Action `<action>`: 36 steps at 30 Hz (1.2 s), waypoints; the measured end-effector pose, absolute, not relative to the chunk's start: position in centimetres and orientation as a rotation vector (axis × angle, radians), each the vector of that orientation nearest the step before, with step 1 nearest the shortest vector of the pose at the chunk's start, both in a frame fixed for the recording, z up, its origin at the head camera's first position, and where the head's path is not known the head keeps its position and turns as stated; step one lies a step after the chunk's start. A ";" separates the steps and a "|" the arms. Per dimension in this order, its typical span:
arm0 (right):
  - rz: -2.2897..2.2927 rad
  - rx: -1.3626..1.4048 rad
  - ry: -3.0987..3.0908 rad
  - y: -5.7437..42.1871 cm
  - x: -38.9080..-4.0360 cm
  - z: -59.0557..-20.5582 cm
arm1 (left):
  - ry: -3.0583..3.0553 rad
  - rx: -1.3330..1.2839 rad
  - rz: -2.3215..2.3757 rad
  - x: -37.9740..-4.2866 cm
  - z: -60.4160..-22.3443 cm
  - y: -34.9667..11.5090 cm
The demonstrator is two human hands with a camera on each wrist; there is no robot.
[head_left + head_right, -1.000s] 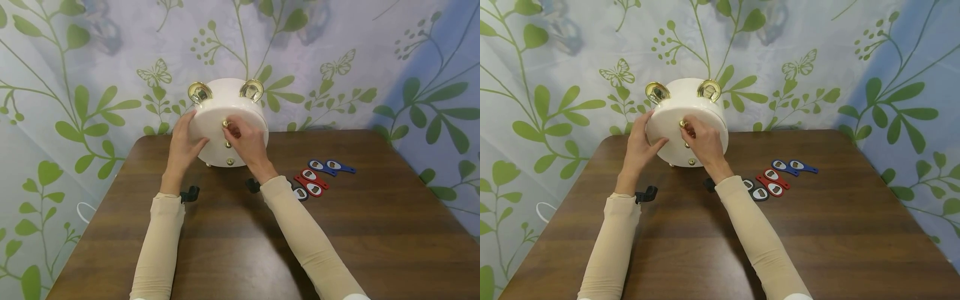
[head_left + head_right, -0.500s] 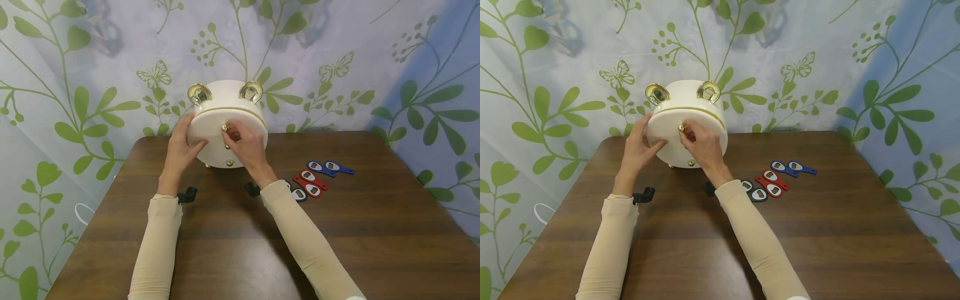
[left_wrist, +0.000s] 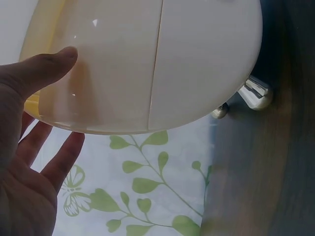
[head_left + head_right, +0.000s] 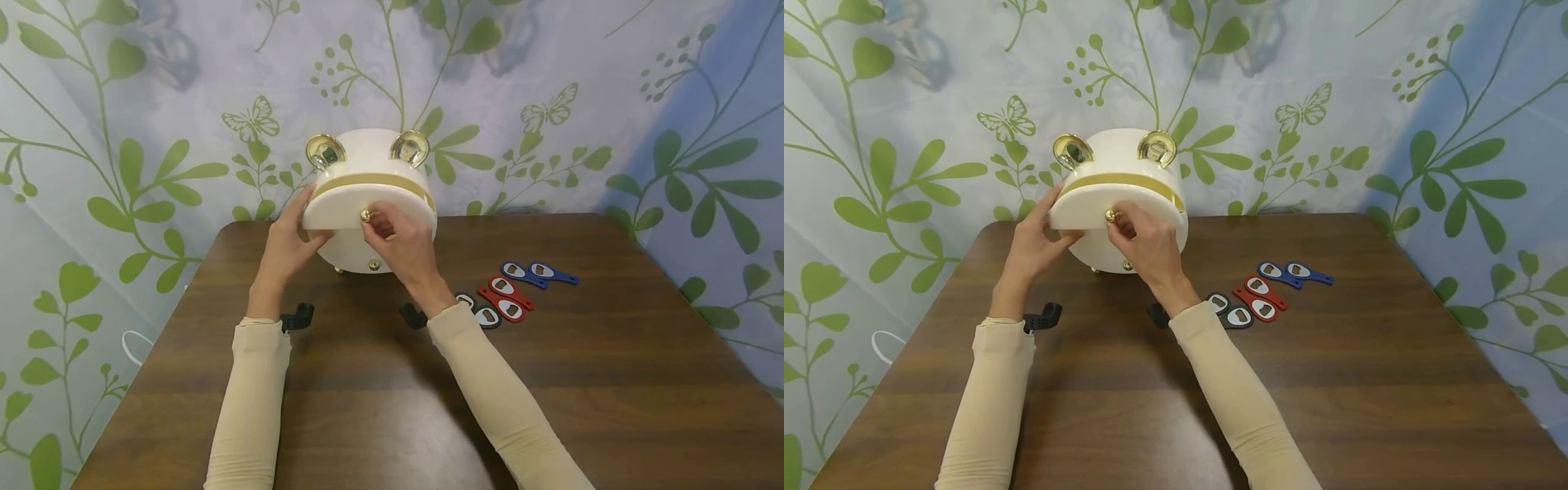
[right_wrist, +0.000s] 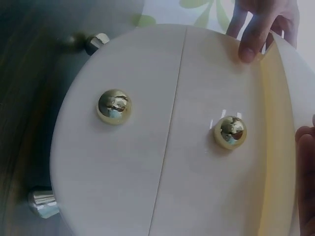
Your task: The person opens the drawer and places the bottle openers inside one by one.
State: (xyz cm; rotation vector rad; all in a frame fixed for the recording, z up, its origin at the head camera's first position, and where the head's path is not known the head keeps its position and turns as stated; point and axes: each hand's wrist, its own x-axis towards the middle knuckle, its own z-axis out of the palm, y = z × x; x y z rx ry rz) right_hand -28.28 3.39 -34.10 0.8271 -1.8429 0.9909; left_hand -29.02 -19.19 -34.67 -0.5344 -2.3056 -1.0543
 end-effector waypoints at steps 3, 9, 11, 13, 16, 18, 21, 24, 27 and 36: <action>0.983 0.836 -1.852 3.4 -27.8 -33.9 | -2.294 -0.535 -1.063 -28.9 -34.7 -19.1; 0.932 0.850 -1.877 3.8 -26.8 -33.7 | -2.308 -0.488 -1.055 -28.8 -34.9 -18.9; 0.906 0.860 -1.882 3.9 -26.6 -33.7 | -2.318 -0.471 -1.053 -28.8 -35.0 -18.8; 0.885 0.872 -1.888 4.1 -26.4 -33.5 | -2.319 -0.465 -1.053 -28.9 -35.1 -18.8; 0.847 0.888 -1.907 4.2 -26.2 -33.3 | -2.312 -0.464 -1.057 -29.0 -35.1 -18.9; 0.831 0.898 -1.928 4.2 -26.0 -33.0 | -2.312 -0.457 -1.062 -29.1 -35.0 -18.9; 0.810 0.909 -1.963 4.2 -25.8 -32.7 | -2.321 -0.435 -1.079 -29.1 -34.9 -19.1; 0.786 0.905 -1.983 4.2 -25.6 -32.3 | -2.333 -0.421 -1.079 -29.1 -34.7 -19.1; 0.763 0.906 -1.995 4.2 -25.5 -32.1 | -2.338 -0.409 -1.063 -29.2 -34.7 -19.1; 0.749 0.954 -2.062 5.0 -24.9 -31.5 | -2.323 -0.426 -1.025 -29.2 -34.9 -19.0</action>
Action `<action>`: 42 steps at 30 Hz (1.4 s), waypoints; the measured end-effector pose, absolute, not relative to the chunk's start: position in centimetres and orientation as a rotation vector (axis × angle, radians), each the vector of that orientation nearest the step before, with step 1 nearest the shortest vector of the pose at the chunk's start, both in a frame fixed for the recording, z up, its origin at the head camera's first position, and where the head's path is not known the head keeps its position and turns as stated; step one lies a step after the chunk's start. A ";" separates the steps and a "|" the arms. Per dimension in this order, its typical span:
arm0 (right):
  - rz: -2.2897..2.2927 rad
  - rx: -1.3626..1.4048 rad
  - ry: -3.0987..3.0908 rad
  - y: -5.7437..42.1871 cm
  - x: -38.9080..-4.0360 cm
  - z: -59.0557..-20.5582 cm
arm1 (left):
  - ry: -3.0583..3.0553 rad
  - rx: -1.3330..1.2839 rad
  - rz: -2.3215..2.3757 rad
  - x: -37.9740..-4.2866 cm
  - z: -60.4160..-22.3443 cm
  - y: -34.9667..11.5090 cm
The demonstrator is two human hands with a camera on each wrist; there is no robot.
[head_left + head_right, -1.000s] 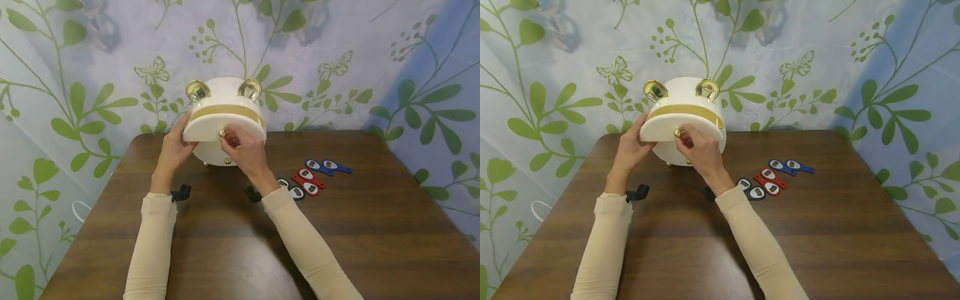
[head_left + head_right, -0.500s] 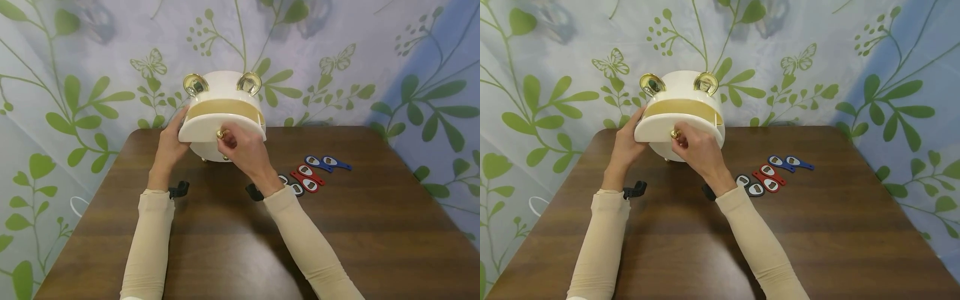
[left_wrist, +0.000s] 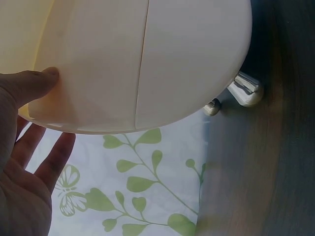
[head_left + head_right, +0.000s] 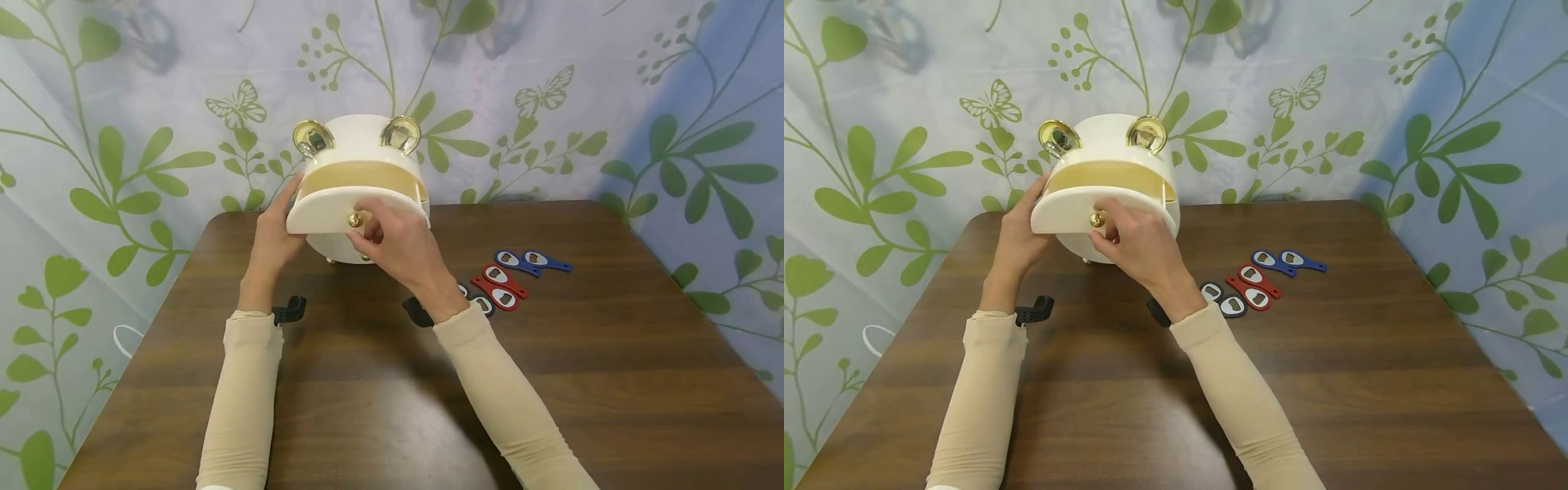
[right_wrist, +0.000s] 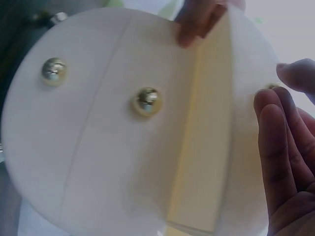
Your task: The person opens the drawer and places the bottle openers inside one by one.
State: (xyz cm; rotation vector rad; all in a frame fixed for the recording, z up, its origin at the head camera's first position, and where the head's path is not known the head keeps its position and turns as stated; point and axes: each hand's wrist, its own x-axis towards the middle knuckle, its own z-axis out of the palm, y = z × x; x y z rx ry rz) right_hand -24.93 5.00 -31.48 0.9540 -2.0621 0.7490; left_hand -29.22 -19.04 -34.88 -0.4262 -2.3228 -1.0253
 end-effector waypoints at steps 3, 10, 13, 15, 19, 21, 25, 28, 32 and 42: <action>0.779 0.972 -2.055 5.2 -24.5 -30.9 | -2.322 -0.423 -1.023 -29.2 -34.8 -19.1; 0.907 0.946 -2.038 6.8 -23.8 -29.5 | -2.363 -0.405 -1.040 -29.0 -34.8 -19.1; 0.963 0.911 -2.035 8.1 -23.7 -28.8 | -2.360 -0.412 -1.051 -29.0 -34.8 -19.1; 0.999 0.888 -2.035 8.9 -23.6 -28.4 | -2.357 -0.415 -1.053 -29.1 -34.8 -19.1; 1.015 0.837 -2.053 10.5 -23.9 -28.0 | -2.349 -0.410 -1.070 -29.1 -34.9 -19.0; 1.009 0.801 -2.072 11.3 -24.1 -27.9 | -2.354 -0.404 -1.077 -29.1 -34.9 -19.0; 1.022 0.716 -2.159 12.9 -24.4 -27.9 | -2.364 -0.395 -1.083 -29.1 -35.0 -19.0; 1.026 0.647 -2.262 14.2 -24.5 -28.1 | -2.367 -0.387 -1.086 -29.0 -35.0 -19.0; 1.011 0.559 -2.380 15.6 -24.7 -28.3 | -2.373 -0.388 -1.090 -28.8 -34.9 -19.0; 0.950 0.420 -2.450 18.8 -25.1 -28.7 | -2.379 -0.378 -1.087 -28.8 -34.8 -19.0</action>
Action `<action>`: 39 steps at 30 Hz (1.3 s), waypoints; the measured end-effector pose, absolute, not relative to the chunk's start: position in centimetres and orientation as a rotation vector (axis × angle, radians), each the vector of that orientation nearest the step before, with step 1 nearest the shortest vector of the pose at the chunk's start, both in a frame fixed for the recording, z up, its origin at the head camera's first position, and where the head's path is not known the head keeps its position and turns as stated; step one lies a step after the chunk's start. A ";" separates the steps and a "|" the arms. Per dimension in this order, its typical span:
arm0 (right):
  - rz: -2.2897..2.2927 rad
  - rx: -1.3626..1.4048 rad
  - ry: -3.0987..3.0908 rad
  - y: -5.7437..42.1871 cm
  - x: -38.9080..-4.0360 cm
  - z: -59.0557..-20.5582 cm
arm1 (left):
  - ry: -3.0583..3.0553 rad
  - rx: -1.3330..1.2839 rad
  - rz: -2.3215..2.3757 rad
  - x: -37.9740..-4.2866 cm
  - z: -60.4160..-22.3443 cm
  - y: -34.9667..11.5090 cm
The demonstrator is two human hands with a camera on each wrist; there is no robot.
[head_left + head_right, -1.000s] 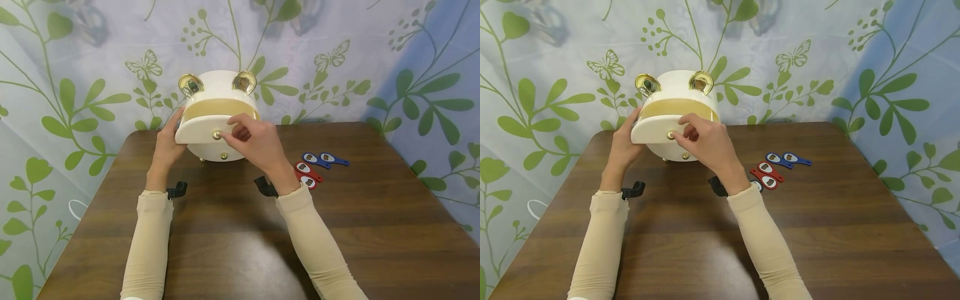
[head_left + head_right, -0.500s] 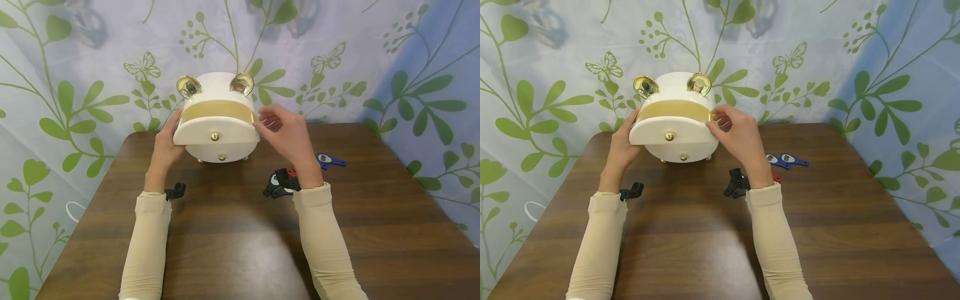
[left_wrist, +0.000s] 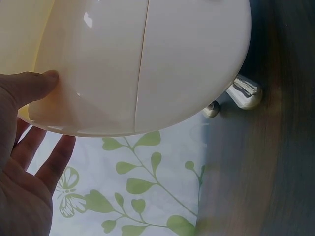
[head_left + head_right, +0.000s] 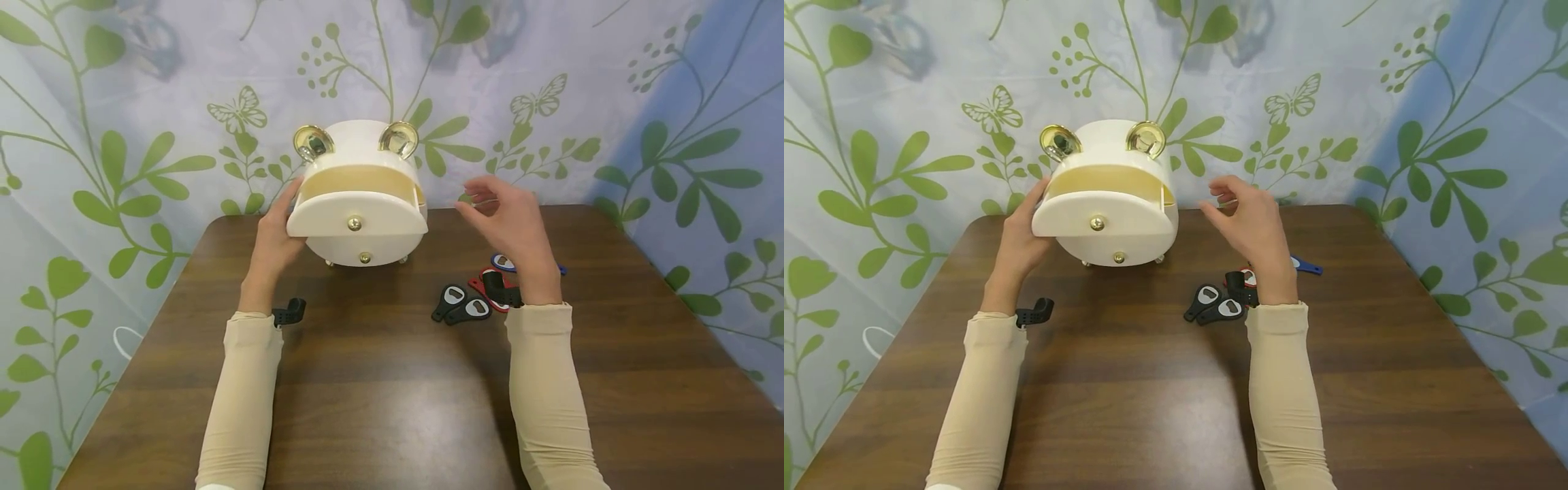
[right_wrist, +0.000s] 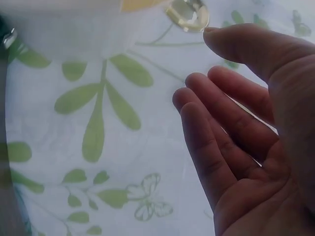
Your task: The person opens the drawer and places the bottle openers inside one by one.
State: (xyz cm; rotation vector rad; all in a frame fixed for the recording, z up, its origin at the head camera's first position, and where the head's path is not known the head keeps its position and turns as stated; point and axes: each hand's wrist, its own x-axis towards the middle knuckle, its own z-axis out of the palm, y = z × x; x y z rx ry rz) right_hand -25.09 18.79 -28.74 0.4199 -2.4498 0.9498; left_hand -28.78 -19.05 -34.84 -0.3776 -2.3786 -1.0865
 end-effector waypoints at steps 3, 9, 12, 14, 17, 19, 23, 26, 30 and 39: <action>0.927 0.371 -2.497 19.9 -25.2 -29.0 | -2.371 -0.379 -1.098 -28.8 -34.9 -19.1; 0.952 0.269 -2.559 22.5 -25.5 -30.0 | -2.375 -0.383 -1.110 -28.8 -35.0 -19.1; 0.964 0.208 -2.590 23.9 -25.7 -30.7 | -2.383 -0.380 -1.114 -28.7 -35.1 -19.1; 0.963 0.177 -2.610 24.8 -25.8 -31.1 | -2.383 -0.379 -1.103 -28.8 -35.1 -19.0; 0.955 0.132 -2.652 25.8 -26.1 -31.9 | -2.380 -0.377 -1.088 -28.8 -35.1 -19.0; 0.951 0.104 -2.681 26.3 -26.3 -32.5 | -2.381 -0.374 -1.080 -28.8 -35.1 -19.0; 0.951 0.091 -2.725 27.2 -27.0 -34.0 | -2.380 -0.374 -1.087 -28.8 -35.1 -19.0; 0.957 0.098 -2.738 27.7 -27.8 -35.4 | -2.374 -0.376 -1.086 -28.7 -35.1 -19.0; 0.956 0.069 -2.790 28.2 -28.5 -37.0 | -2.371 -0.376 -1.078 -28.7 -35.1 -19.0; 0.973 0.006 -2.893 28.5 -29.3 -39.3 | -2.387 -0.369 -1.089 -28.8 -34.9 -18.9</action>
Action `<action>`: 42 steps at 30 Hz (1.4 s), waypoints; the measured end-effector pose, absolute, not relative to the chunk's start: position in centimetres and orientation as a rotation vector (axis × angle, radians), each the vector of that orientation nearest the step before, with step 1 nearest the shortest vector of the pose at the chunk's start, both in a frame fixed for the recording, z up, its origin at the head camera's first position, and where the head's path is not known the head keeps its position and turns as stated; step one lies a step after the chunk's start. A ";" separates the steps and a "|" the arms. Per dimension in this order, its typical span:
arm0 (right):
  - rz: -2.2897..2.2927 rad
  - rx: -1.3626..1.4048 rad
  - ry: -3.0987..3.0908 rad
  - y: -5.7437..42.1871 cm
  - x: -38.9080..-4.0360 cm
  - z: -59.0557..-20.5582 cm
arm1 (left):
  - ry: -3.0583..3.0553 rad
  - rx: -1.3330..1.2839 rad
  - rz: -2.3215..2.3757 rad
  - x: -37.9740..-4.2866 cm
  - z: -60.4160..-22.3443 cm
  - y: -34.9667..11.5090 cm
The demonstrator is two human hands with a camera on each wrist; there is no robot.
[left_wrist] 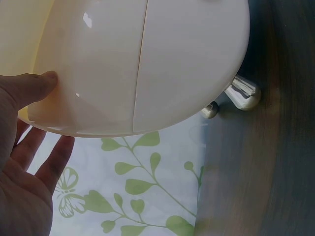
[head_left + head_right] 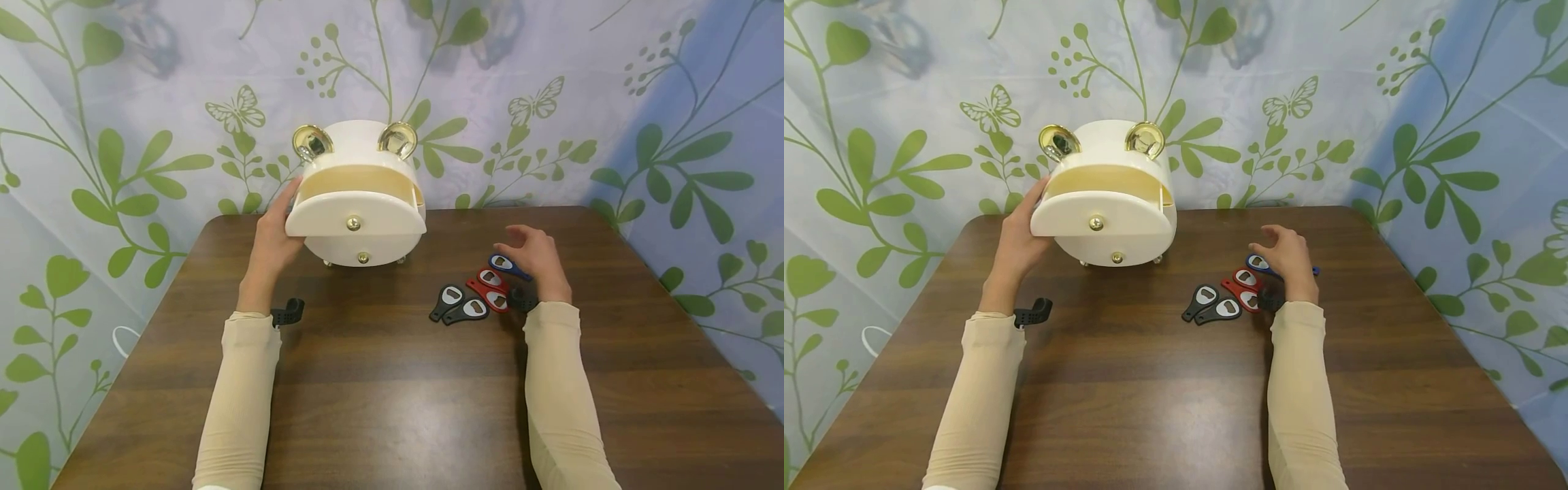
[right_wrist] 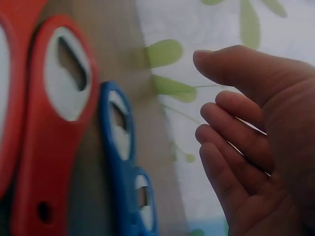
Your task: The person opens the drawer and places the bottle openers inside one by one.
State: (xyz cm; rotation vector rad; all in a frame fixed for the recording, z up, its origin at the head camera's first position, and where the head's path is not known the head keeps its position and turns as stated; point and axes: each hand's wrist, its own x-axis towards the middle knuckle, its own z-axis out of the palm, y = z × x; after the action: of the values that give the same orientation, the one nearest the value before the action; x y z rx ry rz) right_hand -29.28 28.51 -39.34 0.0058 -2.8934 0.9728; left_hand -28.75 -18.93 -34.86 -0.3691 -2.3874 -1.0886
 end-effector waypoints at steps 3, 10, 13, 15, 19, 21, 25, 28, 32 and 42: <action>0.964 -0.019 -2.924 28.6 -29.4 -40.0 | -2.386 -0.372 -1.076 -28.8 -34.9 -18.9; 0.959 -0.074 -3.003 28.7 -29.8 -41.6 | -2.396 -0.364 -1.076 -28.7 -34.9 -19.0; 0.983 -0.079 -3.000 28.6 -29.8 -41.9 | -2.395 -0.365 -1.085 -28.8 -34.9 -19.0; 0.998 -0.080 -2.993 28.5 -29.9 -42.1 | -2.392 -0.368 -1.086 -28.8 -34.9 -19.0; 1.010 -0.083 -2.996 28.5 -29.8 -42.1 | -2.397 -0.366 -1.089 -28.9 -34.9 -19.0; 1.017 -0.087 -3.005 28.5 -29.7 -42.0 | -2.401 -0.363 -1.096 -28.8 -34.8 -19.0; 1.037 -0.099 -3.030 28.4 -29.6 -41.9 | -2.402 -0.360 -1.098 -28.8 -34.8 -19.0; 1.056 -0.116 -3.051 28.3 -29.6 -41.8 | -2.400 -0.357 -1.102 -28.8 -34.9 -19.0; 1.041 -0.123 -3.060 28.2 -29.7 -41.8 | -2.397 -0.356 -1.106 -28.8 -35.0 -19.0; 0.978 -0.160 -3.033 27.8 -29.9 -42.1 | -2.393 -0.350 -1.114 -28.8 -34.9 -19.0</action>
State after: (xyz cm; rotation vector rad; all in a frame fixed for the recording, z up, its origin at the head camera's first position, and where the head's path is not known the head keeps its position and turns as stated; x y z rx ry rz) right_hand -29.88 27.77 -42.10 -0.1598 -3.0334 0.9778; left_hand -28.84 -18.98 -34.95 -0.3498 -2.3932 -1.1140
